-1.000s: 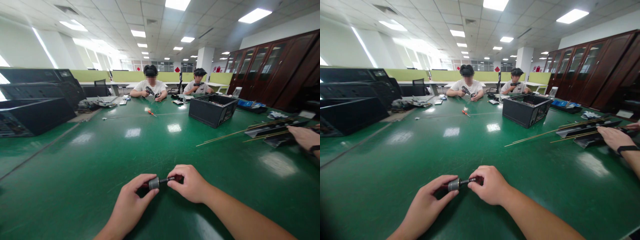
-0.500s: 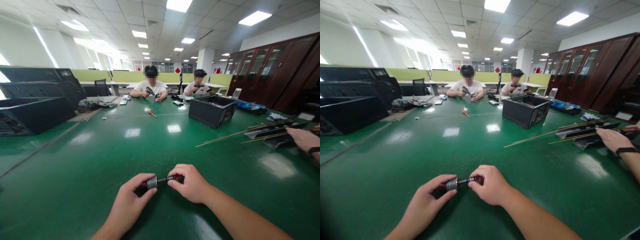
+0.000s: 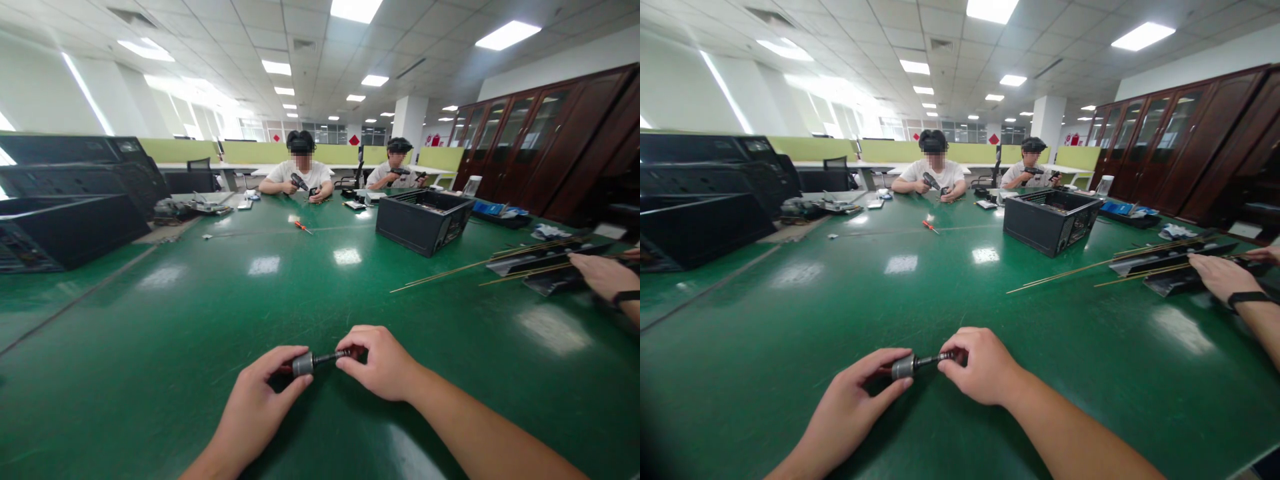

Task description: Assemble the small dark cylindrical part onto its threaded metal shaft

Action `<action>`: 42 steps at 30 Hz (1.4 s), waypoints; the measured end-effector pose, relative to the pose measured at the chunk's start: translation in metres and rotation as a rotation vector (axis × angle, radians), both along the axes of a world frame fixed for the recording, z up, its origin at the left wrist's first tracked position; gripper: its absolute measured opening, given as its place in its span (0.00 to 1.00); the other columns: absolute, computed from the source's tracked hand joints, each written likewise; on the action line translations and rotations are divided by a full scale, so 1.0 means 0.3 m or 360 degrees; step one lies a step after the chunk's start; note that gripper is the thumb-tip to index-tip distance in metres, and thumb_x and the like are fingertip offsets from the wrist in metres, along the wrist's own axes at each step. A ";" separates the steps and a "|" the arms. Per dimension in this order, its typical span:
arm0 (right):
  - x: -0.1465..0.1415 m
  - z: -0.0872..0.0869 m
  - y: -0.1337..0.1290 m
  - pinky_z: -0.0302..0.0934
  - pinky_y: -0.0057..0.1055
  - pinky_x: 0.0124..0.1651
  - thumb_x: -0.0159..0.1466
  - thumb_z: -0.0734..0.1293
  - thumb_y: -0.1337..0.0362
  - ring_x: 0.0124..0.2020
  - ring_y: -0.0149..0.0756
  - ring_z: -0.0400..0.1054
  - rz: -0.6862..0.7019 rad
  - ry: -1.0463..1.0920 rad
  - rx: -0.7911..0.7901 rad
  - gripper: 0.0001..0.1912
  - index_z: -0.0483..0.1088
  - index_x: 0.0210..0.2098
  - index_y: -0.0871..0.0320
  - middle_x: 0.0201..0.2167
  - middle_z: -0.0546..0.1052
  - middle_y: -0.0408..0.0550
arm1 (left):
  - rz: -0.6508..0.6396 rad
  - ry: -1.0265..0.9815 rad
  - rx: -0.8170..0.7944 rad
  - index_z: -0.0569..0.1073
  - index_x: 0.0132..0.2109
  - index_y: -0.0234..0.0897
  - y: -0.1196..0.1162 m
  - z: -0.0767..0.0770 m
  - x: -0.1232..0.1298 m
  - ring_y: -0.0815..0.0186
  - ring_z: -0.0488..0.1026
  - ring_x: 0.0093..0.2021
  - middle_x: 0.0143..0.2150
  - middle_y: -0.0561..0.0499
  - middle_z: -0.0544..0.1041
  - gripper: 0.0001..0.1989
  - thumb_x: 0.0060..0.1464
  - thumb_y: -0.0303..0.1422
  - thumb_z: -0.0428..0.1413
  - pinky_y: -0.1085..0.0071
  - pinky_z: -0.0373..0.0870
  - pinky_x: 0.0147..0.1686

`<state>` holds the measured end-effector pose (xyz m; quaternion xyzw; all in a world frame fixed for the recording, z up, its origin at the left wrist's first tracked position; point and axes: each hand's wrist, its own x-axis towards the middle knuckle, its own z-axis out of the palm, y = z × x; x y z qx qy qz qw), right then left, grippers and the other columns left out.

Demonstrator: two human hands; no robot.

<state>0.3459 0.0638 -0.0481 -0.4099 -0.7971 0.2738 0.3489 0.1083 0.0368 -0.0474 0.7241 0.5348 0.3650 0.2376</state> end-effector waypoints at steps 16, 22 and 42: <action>0.027 0.008 0.011 0.63 0.29 0.39 0.61 0.71 0.66 0.32 0.33 0.71 0.0001 -0.0071 0.0043 0.05 0.78 0.38 0.57 0.31 0.77 0.45 | 0.0019 0.0007 -0.0014 0.80 0.46 0.46 -0.003 0.009 -0.002 0.60 0.79 0.41 0.43 0.52 0.82 0.14 0.52 0.38 0.62 0.65 0.78 0.45; 0.031 0.013 0.013 0.62 0.29 0.38 0.61 0.71 0.65 0.32 0.33 0.70 -0.0002 -0.0077 0.0041 0.06 0.78 0.38 0.57 0.31 0.76 0.45 | 0.0020 0.0005 -0.0007 0.80 0.46 0.45 -0.002 0.014 0.002 0.60 0.79 0.41 0.43 0.51 0.82 0.14 0.52 0.38 0.61 0.65 0.78 0.44; 0.082 -0.024 0.083 0.50 0.28 0.27 0.72 0.55 0.49 0.22 0.30 0.60 -0.0388 0.0295 -0.0177 0.27 0.63 0.22 0.58 0.18 0.64 0.40 | 0.0168 0.0033 0.0011 0.80 0.44 0.44 0.010 0.018 -0.023 0.53 0.77 0.46 0.44 0.48 0.81 0.17 0.49 0.45 0.63 0.58 0.74 0.50</action>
